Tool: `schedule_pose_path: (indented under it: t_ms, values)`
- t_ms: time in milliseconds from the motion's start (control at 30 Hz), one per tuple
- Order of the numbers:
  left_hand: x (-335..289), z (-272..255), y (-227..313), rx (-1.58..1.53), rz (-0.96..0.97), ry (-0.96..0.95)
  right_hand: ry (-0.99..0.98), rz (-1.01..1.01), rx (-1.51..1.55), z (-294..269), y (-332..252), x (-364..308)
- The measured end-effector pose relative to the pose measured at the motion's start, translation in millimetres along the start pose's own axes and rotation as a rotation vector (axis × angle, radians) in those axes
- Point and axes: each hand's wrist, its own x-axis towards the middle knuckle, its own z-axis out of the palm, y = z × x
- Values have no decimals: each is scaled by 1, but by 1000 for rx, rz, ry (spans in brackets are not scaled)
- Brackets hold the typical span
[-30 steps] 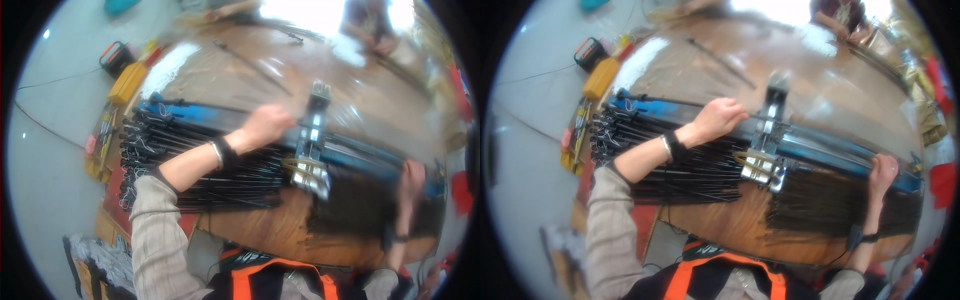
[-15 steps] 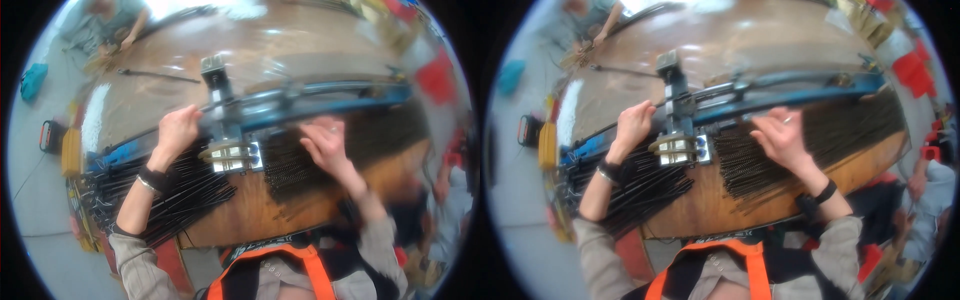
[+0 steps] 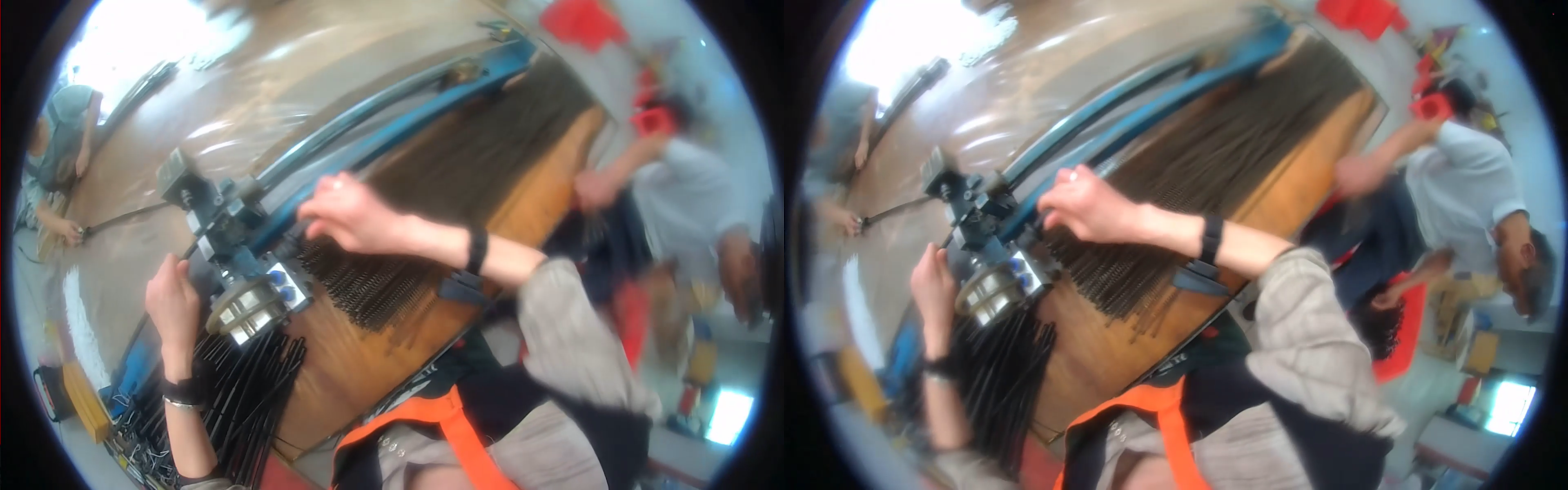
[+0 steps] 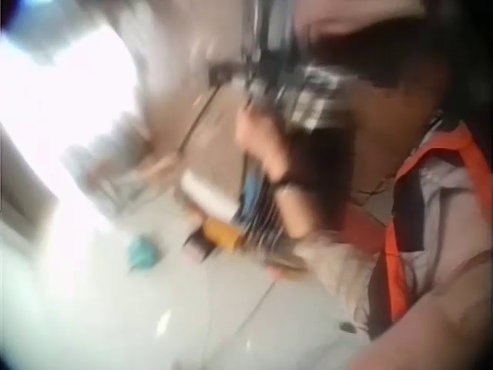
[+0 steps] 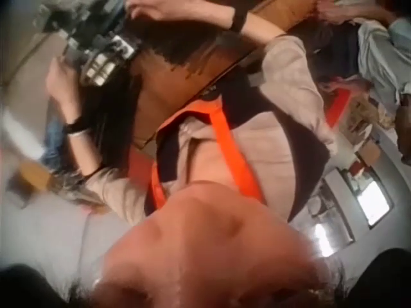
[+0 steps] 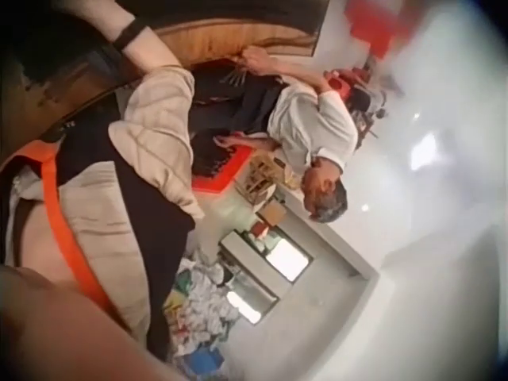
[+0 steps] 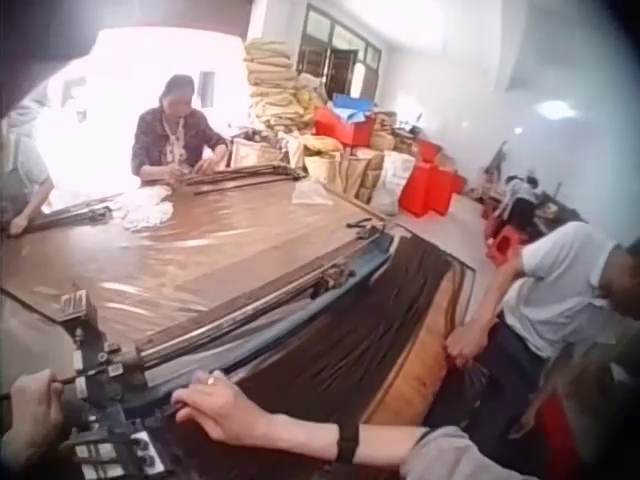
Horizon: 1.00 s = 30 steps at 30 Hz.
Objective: Aligning and cutting bundles of thin black metal rods using a manual cutting apparatus on a workbench.
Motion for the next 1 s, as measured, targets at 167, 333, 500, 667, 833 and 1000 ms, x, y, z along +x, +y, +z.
schedule_pose_path:
  t_ms: [167,333,500,667,833,1000]
  values:
    - [12,21,-21,-43,192,136,-371,-12,-604,-100,23,-33]
    - [-4,12,-107,341,347,305,-603,28,-977,-207,37,-106]
    - [-23,-4,-58,417,235,337,-590,-62,-862,-218,80,-133]
    - [-134,-35,52,89,147,57,-571,-77,-772,-185,10,-88]
    - [-205,-20,83,70,-85,-109,-670,-69,-437,-102,-56,-62]
    - [-216,-8,76,62,-66,35,-787,-61,-208,-47,-93,-52]
